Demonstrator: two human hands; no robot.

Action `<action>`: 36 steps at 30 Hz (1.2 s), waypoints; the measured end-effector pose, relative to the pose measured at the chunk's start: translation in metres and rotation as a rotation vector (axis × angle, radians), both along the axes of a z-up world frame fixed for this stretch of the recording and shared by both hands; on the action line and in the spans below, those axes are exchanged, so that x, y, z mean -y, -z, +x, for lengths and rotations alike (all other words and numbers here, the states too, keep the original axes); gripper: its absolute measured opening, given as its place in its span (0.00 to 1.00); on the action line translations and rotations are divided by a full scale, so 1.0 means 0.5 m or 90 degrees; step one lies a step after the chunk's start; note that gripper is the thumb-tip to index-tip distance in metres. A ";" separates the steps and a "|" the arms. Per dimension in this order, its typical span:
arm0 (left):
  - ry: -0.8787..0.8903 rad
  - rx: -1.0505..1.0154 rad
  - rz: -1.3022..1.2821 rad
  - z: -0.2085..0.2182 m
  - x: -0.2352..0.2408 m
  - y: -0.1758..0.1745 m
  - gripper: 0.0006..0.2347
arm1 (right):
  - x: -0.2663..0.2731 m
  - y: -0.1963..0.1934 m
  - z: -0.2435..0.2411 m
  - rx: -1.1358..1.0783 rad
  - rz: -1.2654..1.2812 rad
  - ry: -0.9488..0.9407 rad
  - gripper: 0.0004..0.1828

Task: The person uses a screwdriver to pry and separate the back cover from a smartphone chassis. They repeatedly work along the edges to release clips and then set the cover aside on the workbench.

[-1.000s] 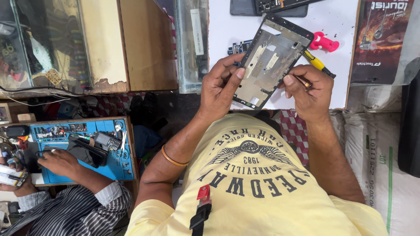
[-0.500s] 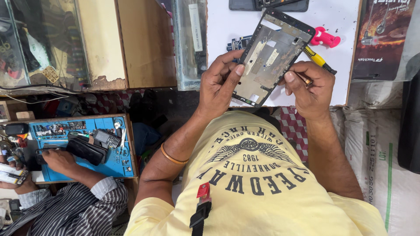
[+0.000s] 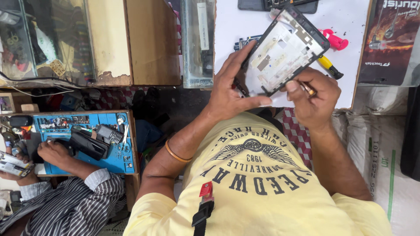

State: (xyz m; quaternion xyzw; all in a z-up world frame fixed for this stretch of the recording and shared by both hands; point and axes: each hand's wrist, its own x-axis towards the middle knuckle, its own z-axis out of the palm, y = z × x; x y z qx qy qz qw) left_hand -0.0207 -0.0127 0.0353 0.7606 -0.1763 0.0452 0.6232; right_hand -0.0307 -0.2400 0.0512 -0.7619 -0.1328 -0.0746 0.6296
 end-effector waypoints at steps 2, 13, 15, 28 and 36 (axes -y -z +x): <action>0.031 -0.026 -0.021 0.002 0.003 0.000 0.48 | -0.010 -0.027 0.005 0.104 -0.101 -0.030 0.10; 0.230 -0.302 -0.673 0.025 -0.062 0.048 0.37 | -0.076 -0.084 0.016 0.058 -0.017 -0.093 0.20; 0.271 -0.314 -0.724 0.027 -0.064 0.053 0.36 | -0.079 -0.082 0.020 0.081 -0.076 -0.141 0.20; 0.381 -0.342 -0.617 0.033 -0.072 0.039 0.31 | -0.083 -0.108 0.121 0.236 -0.122 -0.093 0.15; 0.354 -0.343 -0.584 0.033 -0.071 0.040 0.30 | -0.099 -0.102 0.131 0.244 -0.136 -0.099 0.16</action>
